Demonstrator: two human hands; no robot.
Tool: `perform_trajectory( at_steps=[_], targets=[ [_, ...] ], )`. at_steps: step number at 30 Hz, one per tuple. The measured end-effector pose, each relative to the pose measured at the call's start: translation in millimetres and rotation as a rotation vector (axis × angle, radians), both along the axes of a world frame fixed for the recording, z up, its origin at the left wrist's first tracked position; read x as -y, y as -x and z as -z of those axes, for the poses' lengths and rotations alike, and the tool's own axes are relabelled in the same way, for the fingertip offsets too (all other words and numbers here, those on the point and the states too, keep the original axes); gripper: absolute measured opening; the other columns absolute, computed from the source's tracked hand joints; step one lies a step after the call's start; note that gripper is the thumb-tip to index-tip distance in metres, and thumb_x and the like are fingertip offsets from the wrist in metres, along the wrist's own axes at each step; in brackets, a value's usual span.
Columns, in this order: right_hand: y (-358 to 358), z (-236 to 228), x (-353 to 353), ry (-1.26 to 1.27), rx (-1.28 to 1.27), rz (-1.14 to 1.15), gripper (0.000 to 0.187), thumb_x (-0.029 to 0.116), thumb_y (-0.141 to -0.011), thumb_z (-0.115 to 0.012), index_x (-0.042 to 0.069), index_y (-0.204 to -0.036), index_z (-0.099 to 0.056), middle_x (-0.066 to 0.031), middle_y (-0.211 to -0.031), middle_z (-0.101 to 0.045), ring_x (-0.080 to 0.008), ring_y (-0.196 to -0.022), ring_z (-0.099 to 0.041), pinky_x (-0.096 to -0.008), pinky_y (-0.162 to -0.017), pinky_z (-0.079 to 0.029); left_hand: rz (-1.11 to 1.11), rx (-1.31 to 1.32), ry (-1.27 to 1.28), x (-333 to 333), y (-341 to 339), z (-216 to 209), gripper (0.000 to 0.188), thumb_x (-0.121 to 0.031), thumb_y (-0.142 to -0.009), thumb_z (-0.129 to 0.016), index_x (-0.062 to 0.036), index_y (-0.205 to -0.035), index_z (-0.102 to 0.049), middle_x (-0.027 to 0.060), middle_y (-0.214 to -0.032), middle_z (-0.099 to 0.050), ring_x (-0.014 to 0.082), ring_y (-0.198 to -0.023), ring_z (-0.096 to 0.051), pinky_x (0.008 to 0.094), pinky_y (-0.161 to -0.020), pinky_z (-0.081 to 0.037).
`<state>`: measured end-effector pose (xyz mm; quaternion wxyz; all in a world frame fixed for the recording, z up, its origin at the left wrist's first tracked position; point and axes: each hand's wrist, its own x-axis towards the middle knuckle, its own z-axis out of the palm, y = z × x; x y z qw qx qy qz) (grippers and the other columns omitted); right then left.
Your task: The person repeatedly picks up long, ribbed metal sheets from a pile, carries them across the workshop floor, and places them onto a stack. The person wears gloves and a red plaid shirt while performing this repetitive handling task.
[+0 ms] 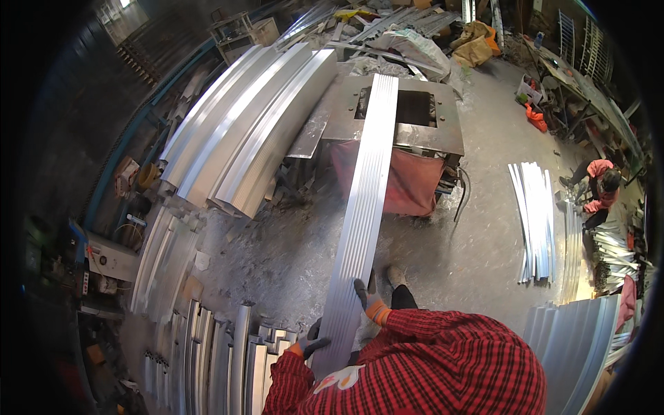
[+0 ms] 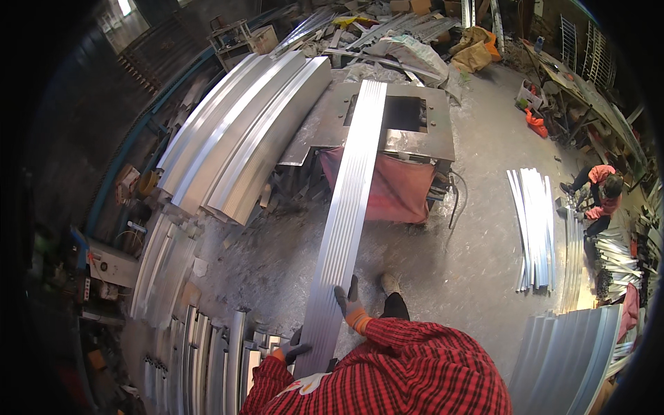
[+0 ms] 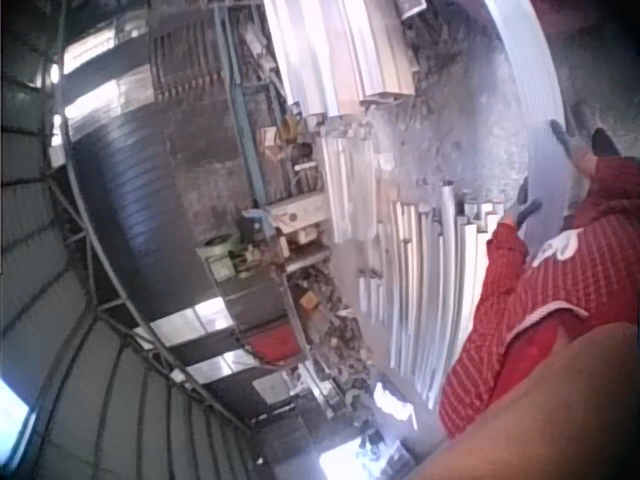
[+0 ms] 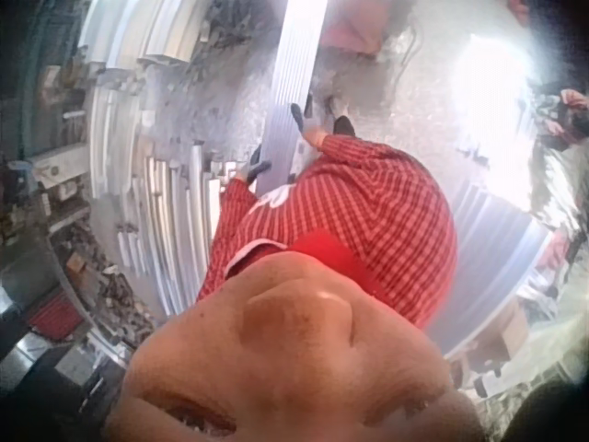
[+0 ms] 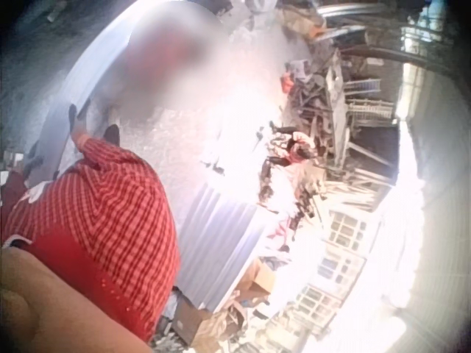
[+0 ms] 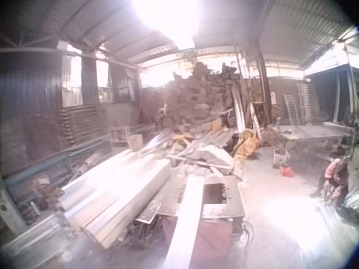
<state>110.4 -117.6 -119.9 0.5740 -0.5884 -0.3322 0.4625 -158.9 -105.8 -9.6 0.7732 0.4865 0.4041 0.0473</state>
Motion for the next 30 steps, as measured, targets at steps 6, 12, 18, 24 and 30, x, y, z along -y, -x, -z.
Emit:
perform_trajectory(
  at_steps=[6, 12, 18, 24, 30],
  targets=[
    [15.0, 6.5, 20.6, 0.099, -0.153, 0.101, 0.066, 0.045, -0.099, -0.059, 0.002, -0.145, -0.039, -0.0162, -0.123, -0.061, -0.0263, -0.112, -0.059, -0.038, -0.095, -0.047, -0.025, -0.05, -0.044, 16.8, 9.4, 12.3, 0.104, -0.034, -0.078, -0.083, -0.0085, -0.157, -0.02, 0.0156, -0.15, -0.042, 0.0272, -0.136, -0.044, 0.0437, -0.112, -0.037],
    [-58.7, -44.4, -33.4, 0.286, -0.599, -0.033, 0.072, 0.06, -0.097, -0.051, 0.005, -0.143, -0.048, -0.0132, -0.134, -0.059, -0.0214, -0.113, -0.06, -0.0365, -0.092, -0.051, -0.054, -0.022, -0.078, -57.0, -26.1, 3.7, 0.1, -0.026, -0.081, -0.083, -0.0078, -0.156, -0.021, 0.0179, -0.139, -0.054, 0.027, -0.128, -0.052, 0.0458, -0.108, -0.043],
    [-157.5, 7.8, -166.0, -0.199, -0.271, 0.226, 0.054, 0.047, -0.098, -0.054, 0.006, -0.133, -0.055, -0.011, -0.127, -0.061, -0.0222, -0.114, -0.058, -0.0357, -0.096, -0.049, 0.076, -0.116, -0.188, -143.4, -175.5, -43.9, 0.084, -0.056, -0.09, -0.065, -0.0056, -0.151, -0.036, 0.0135, -0.128, -0.06, 0.0219, -0.12, -0.055, 0.034, -0.101, -0.046],
    [-280.6, -4.7, -263.0, -0.025, 0.079, 0.071, 0.049, 0.035, -0.107, -0.034, 0.009, -0.148, -0.042, -0.008, -0.151, -0.043, -0.0237, -0.134, -0.043, -0.0353, -0.113, -0.035, 0.042, -0.039, -0.091, -209.1, -288.6, -67.2, 0.083, -0.063, -0.093, -0.056, -0.0056, -0.15, -0.039, 0.0106, -0.136, -0.055, 0.0193, -0.12, -0.054, 0.0306, -0.102, -0.043],
    [-294.1, -0.6, -289.8, 0.152, -0.538, 0.31, 0.053, 0.054, -0.102, -0.044, 0.008, -0.118, -0.065, -0.0077, -0.103, -0.068, -0.0222, -0.091, -0.066, -0.0364, -0.079, -0.055, -0.055, -0.007, -0.041, -222.4, -291.6, -49.0, 0.084, -0.063, -0.091, -0.06, -0.0068, -0.15, -0.04, 0.0098, -0.135, -0.056, 0.019, -0.119, -0.054, 0.0312, -0.101, -0.044]
  ],
)
